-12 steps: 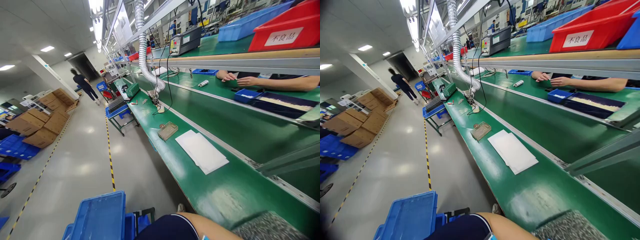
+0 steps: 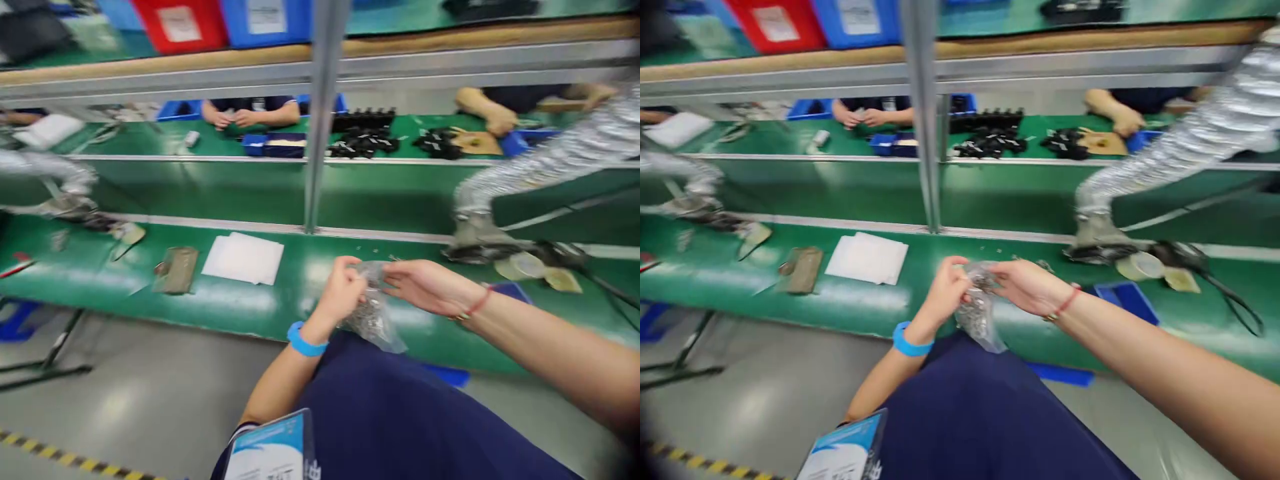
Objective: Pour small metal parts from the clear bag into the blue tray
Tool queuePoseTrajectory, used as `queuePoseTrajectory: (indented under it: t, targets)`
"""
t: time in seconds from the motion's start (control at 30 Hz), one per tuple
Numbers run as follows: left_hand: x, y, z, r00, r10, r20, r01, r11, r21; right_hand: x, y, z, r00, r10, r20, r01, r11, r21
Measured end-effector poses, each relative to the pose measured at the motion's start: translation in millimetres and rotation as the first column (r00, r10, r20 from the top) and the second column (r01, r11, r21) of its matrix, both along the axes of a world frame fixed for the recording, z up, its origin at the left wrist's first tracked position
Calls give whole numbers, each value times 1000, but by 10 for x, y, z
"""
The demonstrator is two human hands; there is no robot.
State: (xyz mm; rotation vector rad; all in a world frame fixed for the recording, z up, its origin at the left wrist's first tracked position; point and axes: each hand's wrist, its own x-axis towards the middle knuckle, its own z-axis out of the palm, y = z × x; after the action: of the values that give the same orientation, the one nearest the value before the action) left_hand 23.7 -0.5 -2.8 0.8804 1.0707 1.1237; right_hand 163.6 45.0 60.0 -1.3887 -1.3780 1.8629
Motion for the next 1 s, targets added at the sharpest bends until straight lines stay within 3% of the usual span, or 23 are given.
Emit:
queuePoseTrajectory:
  t: [0.13,0.2,0.3,0.37,0.47,0.6,0.7,0.83,1.0]
  targets:
    - [-117,-14,75,996,-69,59,66,997,41,189,-170,124,999,-26,-24,25,999,-44]
    - [-184,-47,100,996,-73,46,72,997,23,161,-268,160,999,27,-29,-27,999,28]
    - [-273,-54,73,999,39,15,-38,998,-45,223,-440,67,997,39,69,-54,972,228]
    - [-351,-22,44,994,111,6,-110,991,-82,368,-503,-150,982,-80,169,8,920,392]
    - [-479,37,47,988,155,-14,-155,981,-114,707,-413,-704,905,-330,270,123,808,576]
    - [-548,82,137,974,219,-64,-226,961,-158,1266,8,-1571,713,-575,401,251,744,620]
    - [-498,79,208,971,219,-95,-233,957,-175,1657,330,-2041,588,-640,495,284,736,614]
    - [-414,70,265,971,209,-118,-229,954,-193,1950,662,-2372,523,-625,580,241,761,603]
    - [-443,88,282,961,212,-178,-250,941,-228,1793,962,-2591,594,-517,616,81,801,594]
